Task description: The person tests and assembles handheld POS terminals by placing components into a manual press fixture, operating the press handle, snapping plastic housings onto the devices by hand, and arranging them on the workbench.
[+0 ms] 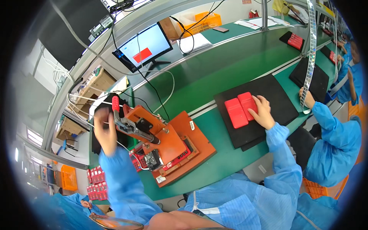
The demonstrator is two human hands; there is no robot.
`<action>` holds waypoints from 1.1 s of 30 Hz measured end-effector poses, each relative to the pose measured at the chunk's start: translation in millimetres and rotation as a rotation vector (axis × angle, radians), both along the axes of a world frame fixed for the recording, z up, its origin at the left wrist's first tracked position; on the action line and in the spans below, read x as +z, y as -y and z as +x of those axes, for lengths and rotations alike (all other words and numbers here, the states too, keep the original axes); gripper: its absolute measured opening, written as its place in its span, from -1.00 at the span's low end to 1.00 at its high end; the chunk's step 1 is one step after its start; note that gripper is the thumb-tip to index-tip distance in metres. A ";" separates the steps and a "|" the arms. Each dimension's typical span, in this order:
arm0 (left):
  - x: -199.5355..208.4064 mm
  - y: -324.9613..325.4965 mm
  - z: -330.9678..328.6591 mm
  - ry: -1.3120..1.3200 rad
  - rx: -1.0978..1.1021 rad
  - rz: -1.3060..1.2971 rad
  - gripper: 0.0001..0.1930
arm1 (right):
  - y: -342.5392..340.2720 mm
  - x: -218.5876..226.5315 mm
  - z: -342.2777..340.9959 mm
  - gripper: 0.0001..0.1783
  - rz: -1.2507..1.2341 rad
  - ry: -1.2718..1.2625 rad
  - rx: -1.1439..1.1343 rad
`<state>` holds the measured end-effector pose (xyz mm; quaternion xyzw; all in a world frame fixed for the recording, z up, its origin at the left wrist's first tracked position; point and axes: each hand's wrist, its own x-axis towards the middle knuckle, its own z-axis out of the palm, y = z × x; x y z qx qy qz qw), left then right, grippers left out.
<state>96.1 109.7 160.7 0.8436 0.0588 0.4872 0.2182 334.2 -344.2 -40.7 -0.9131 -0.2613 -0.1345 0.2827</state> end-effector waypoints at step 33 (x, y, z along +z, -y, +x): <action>-144.8 104.4 -111.8 -0.343 -0.056 -0.383 -0.42 | -94.7 31.6 -208.3 -0.49 1.481 -1.396 0.540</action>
